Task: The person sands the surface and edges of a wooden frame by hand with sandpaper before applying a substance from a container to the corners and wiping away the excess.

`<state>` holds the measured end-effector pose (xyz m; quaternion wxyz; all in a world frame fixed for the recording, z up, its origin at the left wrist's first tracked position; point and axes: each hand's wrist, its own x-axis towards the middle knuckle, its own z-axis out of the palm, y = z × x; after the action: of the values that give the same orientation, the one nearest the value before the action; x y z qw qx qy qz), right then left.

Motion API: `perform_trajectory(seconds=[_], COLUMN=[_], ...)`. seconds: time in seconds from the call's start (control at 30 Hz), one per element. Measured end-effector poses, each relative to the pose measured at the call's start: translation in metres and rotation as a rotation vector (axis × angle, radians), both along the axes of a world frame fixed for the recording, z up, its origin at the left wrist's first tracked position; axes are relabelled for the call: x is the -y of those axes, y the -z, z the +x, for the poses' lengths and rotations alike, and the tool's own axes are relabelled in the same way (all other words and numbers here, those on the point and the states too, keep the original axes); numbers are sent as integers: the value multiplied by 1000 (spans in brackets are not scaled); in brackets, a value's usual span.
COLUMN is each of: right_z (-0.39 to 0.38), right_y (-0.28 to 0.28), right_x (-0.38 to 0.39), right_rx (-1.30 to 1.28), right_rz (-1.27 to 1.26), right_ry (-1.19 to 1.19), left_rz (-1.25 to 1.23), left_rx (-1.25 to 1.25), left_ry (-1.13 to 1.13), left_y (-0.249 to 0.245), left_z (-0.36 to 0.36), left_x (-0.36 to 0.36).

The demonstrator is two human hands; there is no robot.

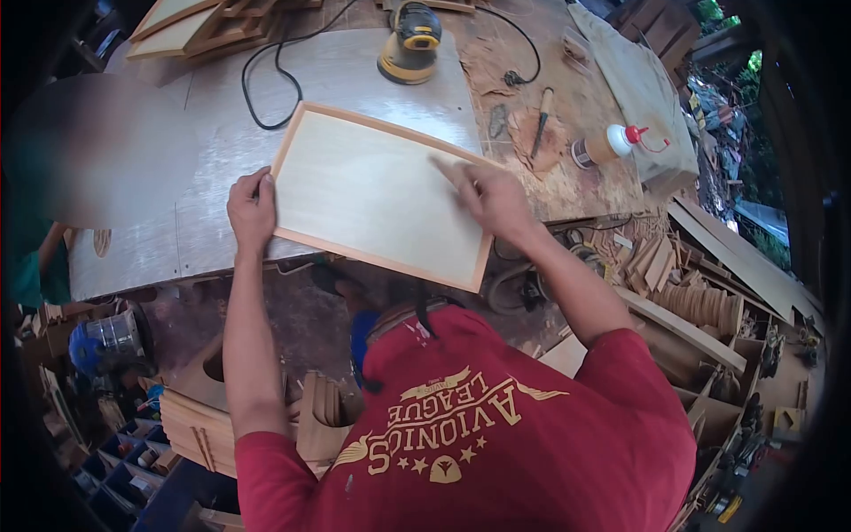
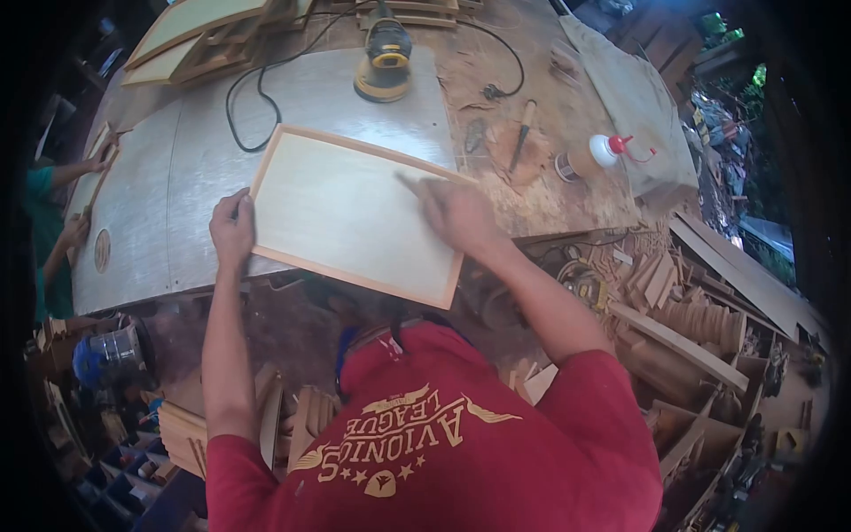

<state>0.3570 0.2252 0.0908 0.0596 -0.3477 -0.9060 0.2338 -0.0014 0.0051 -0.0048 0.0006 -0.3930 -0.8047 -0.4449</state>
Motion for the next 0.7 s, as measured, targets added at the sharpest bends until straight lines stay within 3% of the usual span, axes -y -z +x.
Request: perform_trajectory(seconds=[0.03,0.13,0.17,0.27,0.3,0.4,0.5,0.7], right_z=[1,14,22,45,46,53,61,34], right_y=[-4,4,2,28,18,18,30,40], right_x=[1,-4,3,17,24,28,32,65], right_rx=[-213,-352,-64,-10,-25,-37,204,352], right_rz=[-106,-141,-126,420,252,395,372,323], right_ry=[157,268,344,158,203,-73,-313,-227], left_rz=[-14,-20,-10,8,-4,-7,4,-51], left_rx=[-6,-3,-8,-3,9,46,40,39], left_ry=[-6,-23,-24,-34,-37,-33,-42,-42], left_y=[-1,1,3,5,0,-1,2,2], left_z=[1,2,1,0,2,4,2,2], left_x=[2,2,3,1,1,4,0,5])
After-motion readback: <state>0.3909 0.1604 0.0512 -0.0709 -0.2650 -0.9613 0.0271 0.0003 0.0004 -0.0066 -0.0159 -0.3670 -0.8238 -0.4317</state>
